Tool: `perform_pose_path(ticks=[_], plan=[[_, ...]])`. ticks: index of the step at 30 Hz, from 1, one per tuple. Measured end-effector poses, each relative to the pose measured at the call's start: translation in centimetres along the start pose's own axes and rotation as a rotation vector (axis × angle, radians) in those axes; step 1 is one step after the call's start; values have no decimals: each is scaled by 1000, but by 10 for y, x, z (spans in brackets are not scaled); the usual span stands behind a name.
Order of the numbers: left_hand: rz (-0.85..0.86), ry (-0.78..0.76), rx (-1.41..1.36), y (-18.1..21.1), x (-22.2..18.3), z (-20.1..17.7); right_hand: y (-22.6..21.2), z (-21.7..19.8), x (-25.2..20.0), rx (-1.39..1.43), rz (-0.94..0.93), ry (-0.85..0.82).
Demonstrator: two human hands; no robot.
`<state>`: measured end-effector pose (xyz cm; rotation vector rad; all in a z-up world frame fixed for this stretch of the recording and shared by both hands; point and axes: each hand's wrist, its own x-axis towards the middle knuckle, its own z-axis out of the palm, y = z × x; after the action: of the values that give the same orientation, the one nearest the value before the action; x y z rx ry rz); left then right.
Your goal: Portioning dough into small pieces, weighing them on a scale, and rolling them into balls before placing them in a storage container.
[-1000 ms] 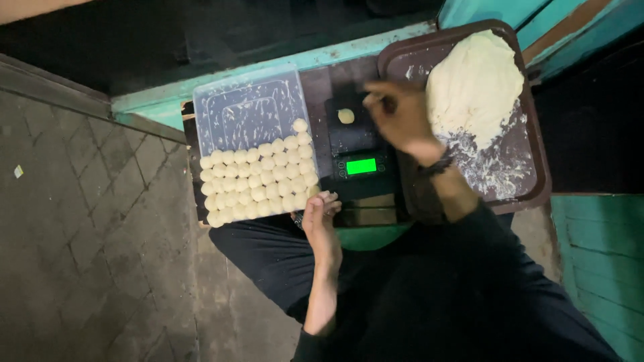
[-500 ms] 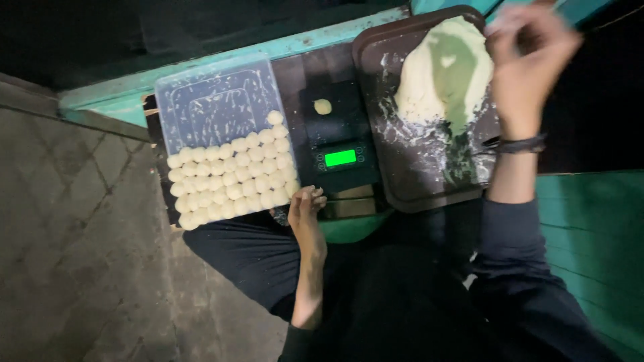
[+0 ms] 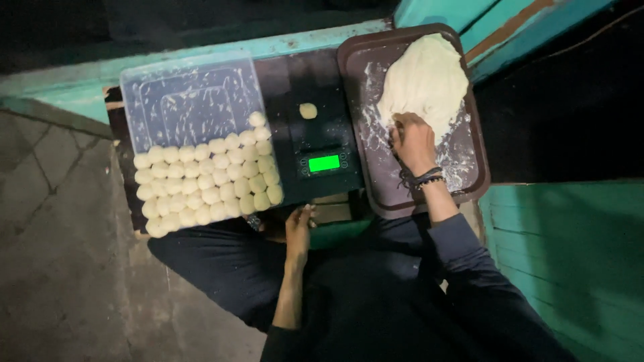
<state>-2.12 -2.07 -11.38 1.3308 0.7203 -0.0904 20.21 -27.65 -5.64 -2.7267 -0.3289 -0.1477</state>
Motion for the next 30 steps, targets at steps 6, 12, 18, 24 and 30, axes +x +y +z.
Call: perform_pose_path(ticks=[6, 12, 18, 24, 30], plan=[[-60, -35, -20, -3, 5, -4, 11, -5, 4, 196, 10, 92], [-15, -24, 30, 7, 1, -2, 18, -3, 30, 8, -75, 30], [-25, 23, 10, -12, 9, -1, 24, 21, 44, -167, 14, -56], [-54, 38, -24, 5, 2, 2, 30, 28, 38, -20, 15, 18], [-105, 76, 3, -27, 17, -3, -17, -33, 33, 382, -42, 127]])
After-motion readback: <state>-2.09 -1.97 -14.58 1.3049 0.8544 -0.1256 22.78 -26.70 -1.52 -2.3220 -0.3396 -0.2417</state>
